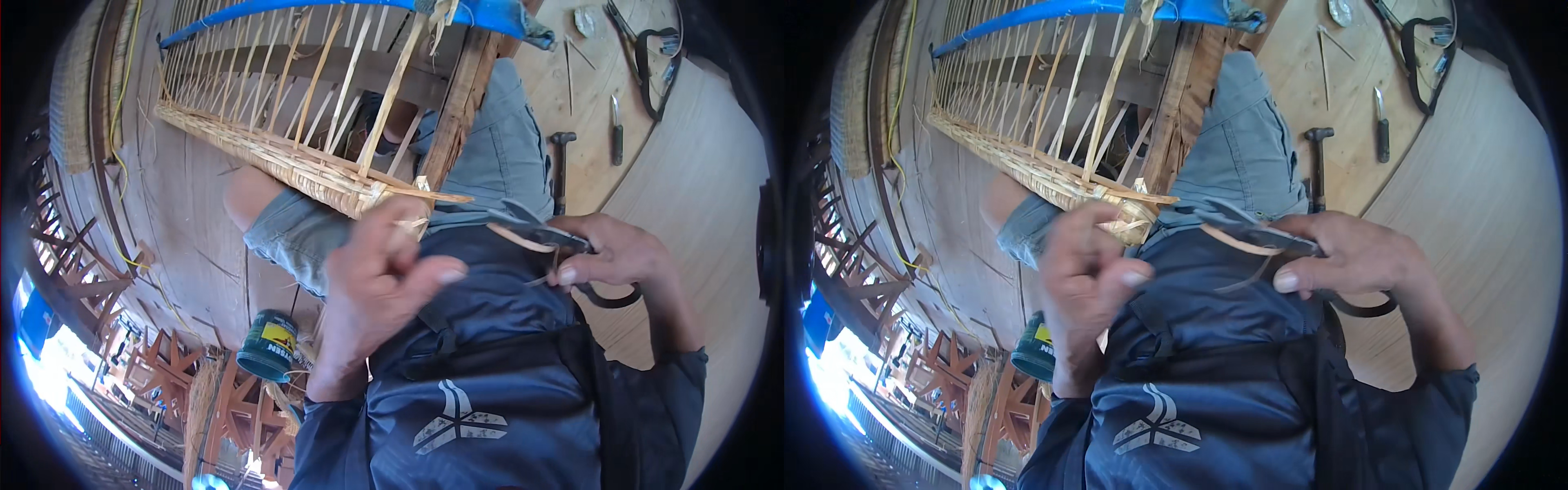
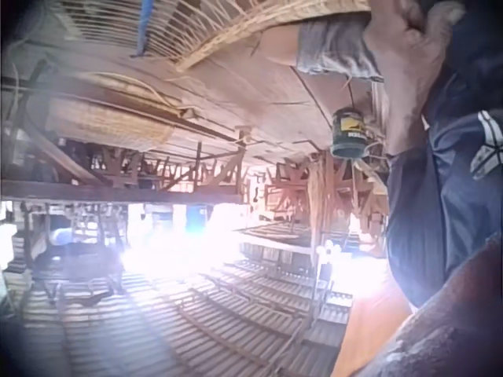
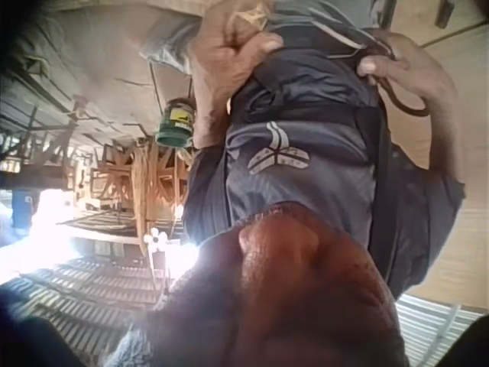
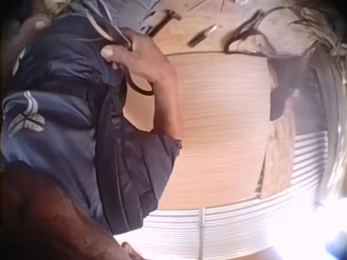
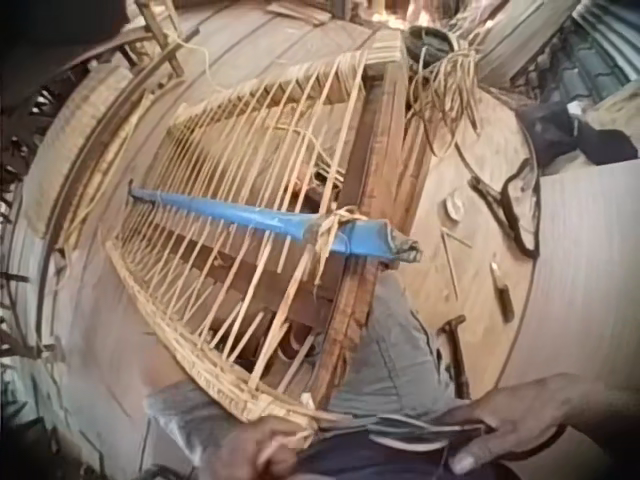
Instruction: Assembling and weaving a rattan furniture frame using various hand tools.
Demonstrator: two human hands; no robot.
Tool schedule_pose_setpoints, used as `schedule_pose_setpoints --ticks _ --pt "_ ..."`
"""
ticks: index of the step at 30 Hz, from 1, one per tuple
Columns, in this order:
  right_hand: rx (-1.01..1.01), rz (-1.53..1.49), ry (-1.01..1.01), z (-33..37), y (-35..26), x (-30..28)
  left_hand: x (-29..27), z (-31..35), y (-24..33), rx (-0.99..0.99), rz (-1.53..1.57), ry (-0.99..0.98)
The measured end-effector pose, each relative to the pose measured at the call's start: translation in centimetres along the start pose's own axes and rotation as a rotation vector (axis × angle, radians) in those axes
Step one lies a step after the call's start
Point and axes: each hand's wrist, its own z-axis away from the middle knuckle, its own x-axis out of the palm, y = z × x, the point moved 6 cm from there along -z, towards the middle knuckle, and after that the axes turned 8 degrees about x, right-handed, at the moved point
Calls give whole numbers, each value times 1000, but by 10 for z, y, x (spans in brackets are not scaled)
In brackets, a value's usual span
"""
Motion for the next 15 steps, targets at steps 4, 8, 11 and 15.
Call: schedule_pose_setpoints --ticks 4,8,11,15 --pt "10 63 -95 -6 10 7 39 -3 6 -77 -10 -274" --pt "-146 303 -49 -4 0 9 45 2 -1 108 -144 -256" --pt "-73 216 -122 -3 5 10 -10 6 16 362 -212 124" --pt "-147 438 182 -6 10 -9 -112 23 27 157 -575 965"
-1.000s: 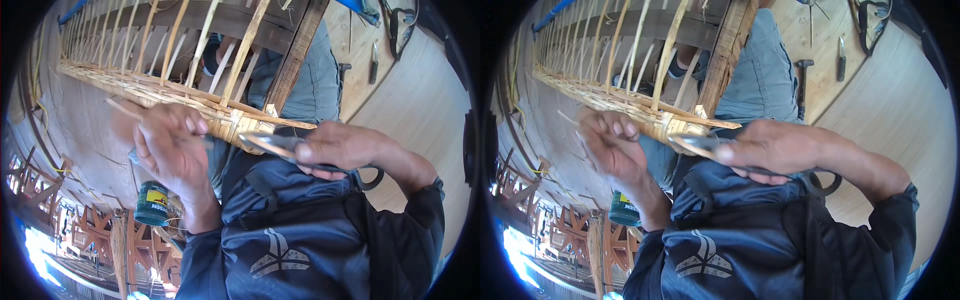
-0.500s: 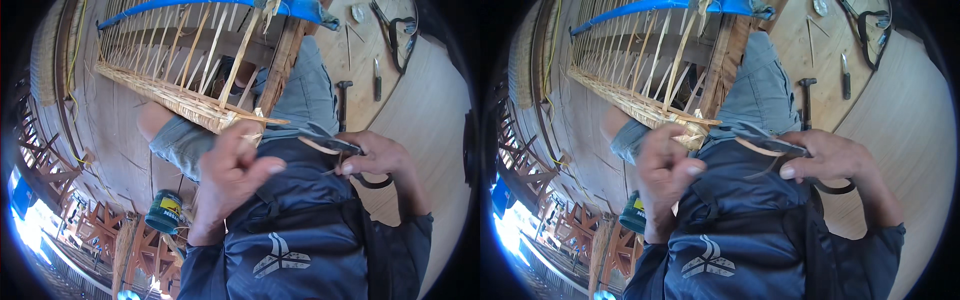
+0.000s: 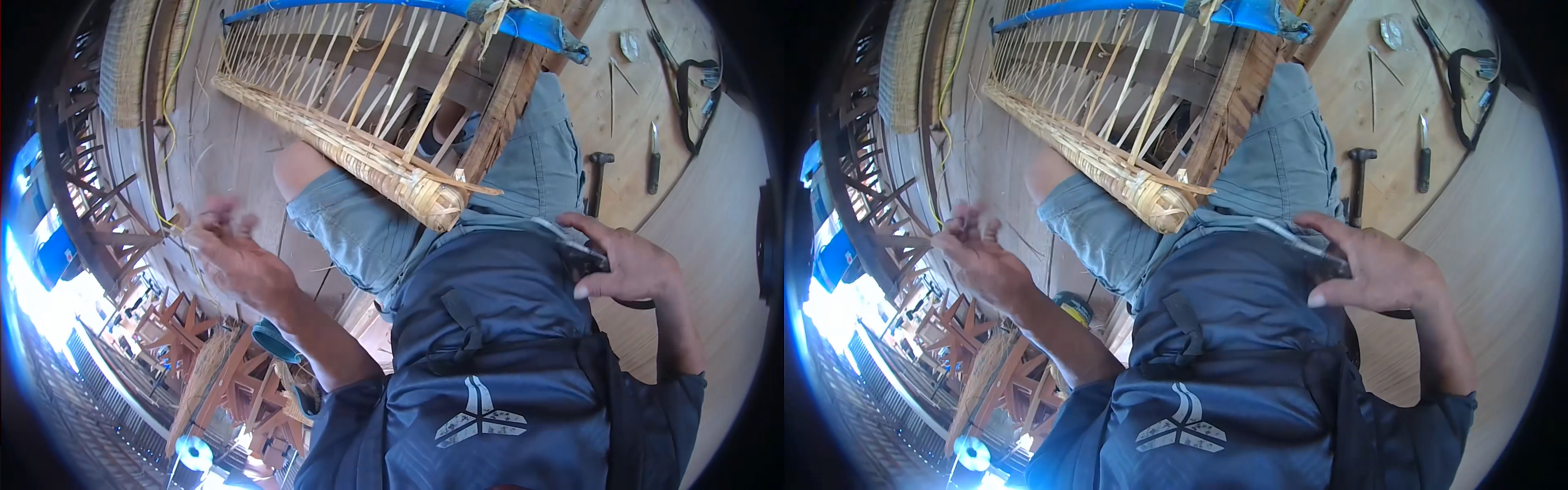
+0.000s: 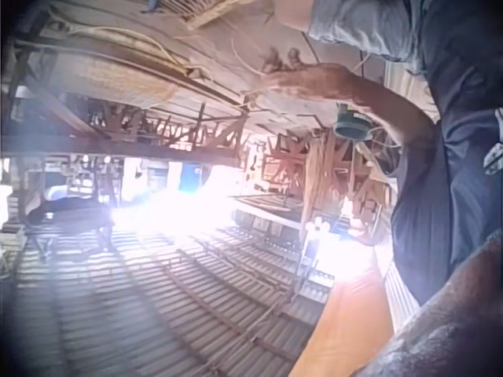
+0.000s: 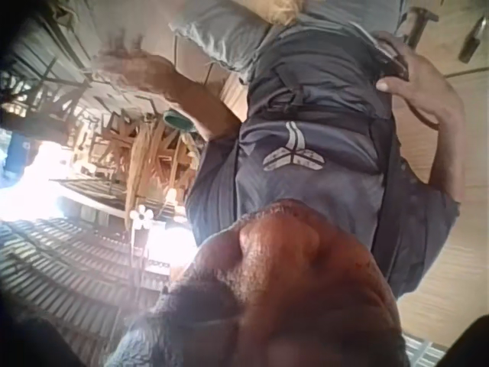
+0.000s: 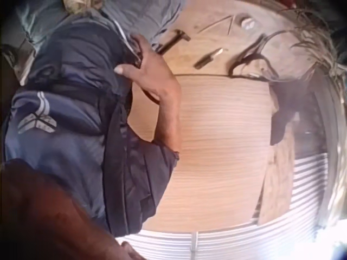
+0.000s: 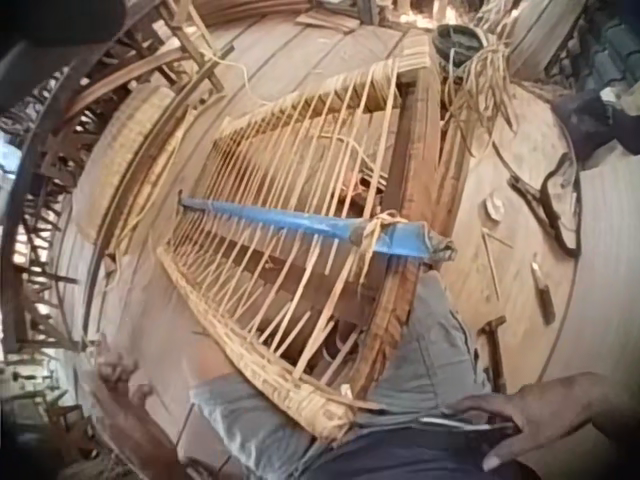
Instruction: Assembling and weaving a rattan furniture frame using various hand tools.
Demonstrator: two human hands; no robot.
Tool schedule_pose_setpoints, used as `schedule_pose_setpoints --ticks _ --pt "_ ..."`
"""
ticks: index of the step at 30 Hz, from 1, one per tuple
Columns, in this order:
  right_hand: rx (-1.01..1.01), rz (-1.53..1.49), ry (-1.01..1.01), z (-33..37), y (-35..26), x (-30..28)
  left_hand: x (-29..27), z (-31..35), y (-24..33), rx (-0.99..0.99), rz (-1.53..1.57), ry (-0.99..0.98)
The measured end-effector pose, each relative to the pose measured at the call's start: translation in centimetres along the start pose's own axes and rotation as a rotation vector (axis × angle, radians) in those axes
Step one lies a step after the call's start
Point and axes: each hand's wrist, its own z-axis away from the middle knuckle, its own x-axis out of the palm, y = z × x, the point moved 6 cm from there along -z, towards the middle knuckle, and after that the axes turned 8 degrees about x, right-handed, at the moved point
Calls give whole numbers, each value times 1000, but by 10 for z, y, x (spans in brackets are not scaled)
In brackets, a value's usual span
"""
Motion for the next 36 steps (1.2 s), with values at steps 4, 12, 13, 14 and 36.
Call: schedule_pose_setpoints --ticks 4,12,13,14,36 --pt "126 -177 -169 -6 23 11 42 48 2 224 27 -465" --pt "137 -883 -415 -13 17 25 23 93 9 544 138 -773" --pt "156 -827 -409 -15 16 27 33 89 7 435 2 -853" --pt "156 -832 -412 -17 14 27 44 83 16 463 -44 -783" --pt "314 -1141 -634 -58 -52 46 108 50 2 160 471 -532"
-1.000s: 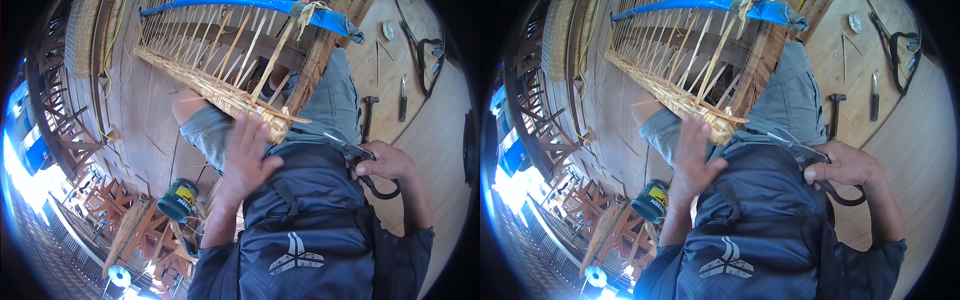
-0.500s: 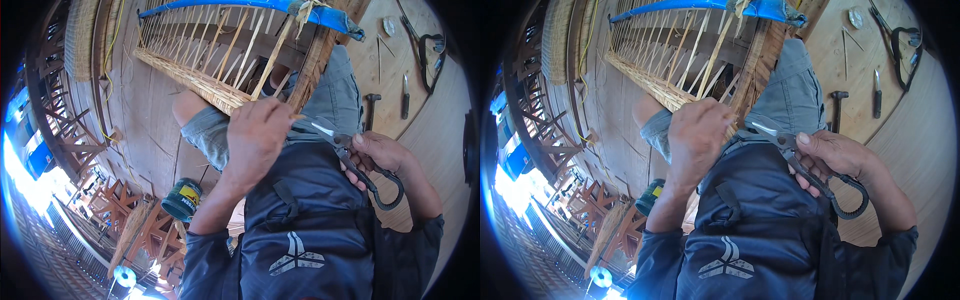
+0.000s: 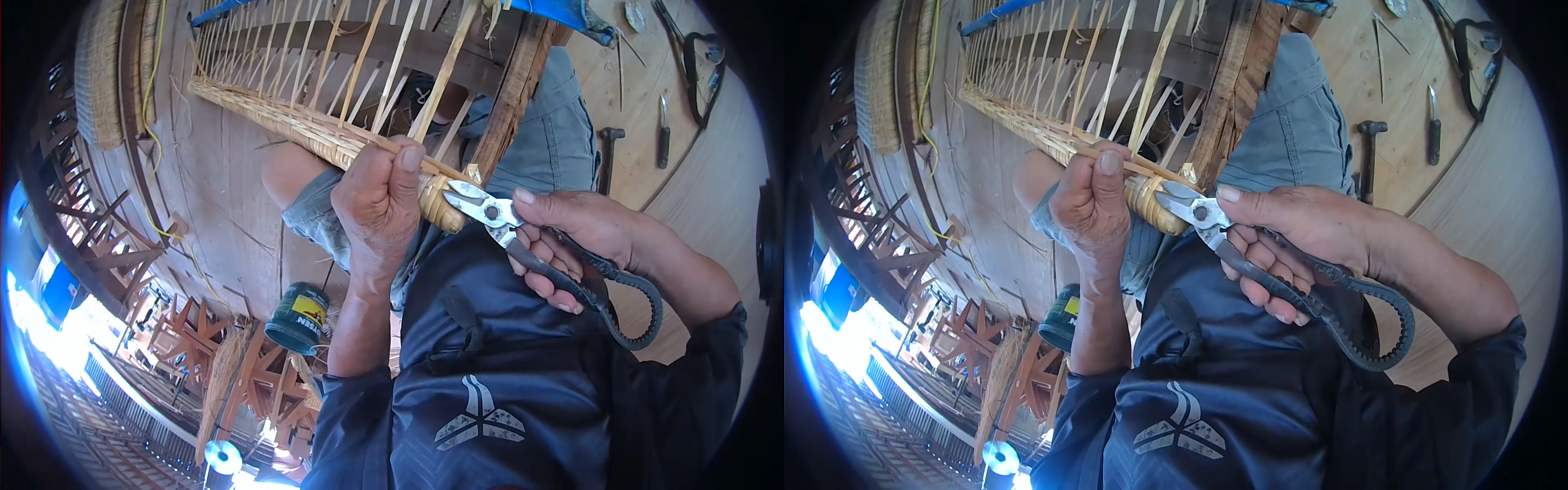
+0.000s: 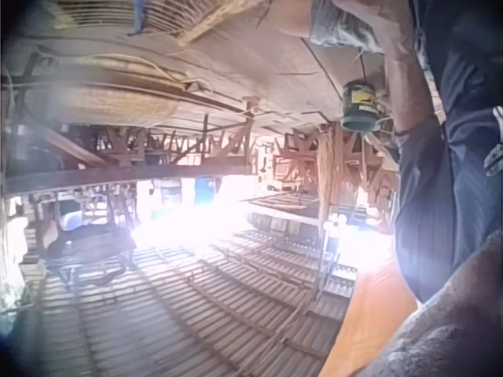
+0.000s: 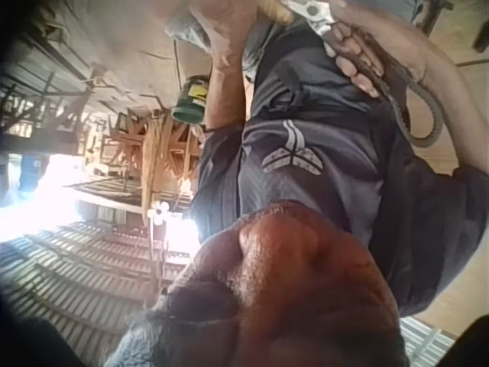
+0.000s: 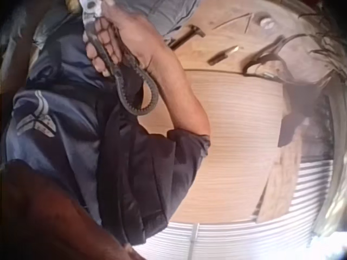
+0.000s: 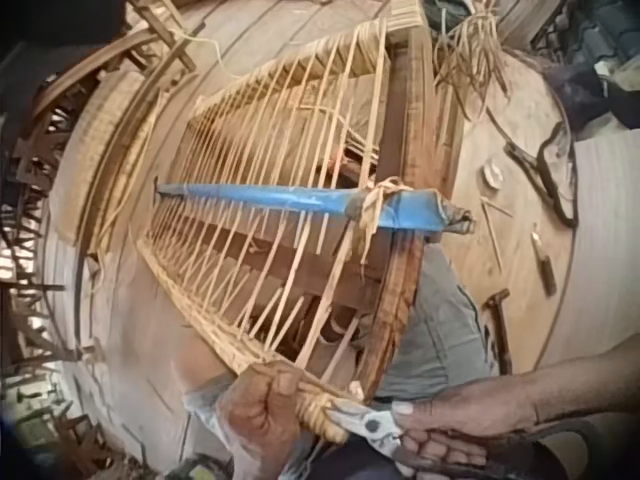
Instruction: Assembling and weaving a rattan furniture frame using various hand tools.
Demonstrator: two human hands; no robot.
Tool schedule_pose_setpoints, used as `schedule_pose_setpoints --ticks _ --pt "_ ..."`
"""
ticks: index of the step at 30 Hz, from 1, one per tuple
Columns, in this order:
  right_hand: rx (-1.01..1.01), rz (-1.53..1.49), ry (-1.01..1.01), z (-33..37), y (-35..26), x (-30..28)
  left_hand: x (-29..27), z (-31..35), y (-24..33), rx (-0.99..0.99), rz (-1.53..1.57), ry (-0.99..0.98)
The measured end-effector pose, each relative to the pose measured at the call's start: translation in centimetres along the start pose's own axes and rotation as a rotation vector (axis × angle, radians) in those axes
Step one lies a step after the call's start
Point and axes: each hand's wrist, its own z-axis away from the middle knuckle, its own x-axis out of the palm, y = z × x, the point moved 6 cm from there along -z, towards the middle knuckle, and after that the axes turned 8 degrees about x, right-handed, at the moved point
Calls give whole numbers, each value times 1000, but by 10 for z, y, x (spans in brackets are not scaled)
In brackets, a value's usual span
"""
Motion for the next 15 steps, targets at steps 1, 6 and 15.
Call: schedule_pose_setpoints --ticks 1,6,15 --pt "-5 -16 -4 -2 1 3 1 -1 -3 -35 1 -23" --pt "-42 -216 59 -8 4 13 6 -15 -17 -115 142 -103" --pt "-185 -508 191 -18 12 49 14 -34 -25 -132 435 -403"
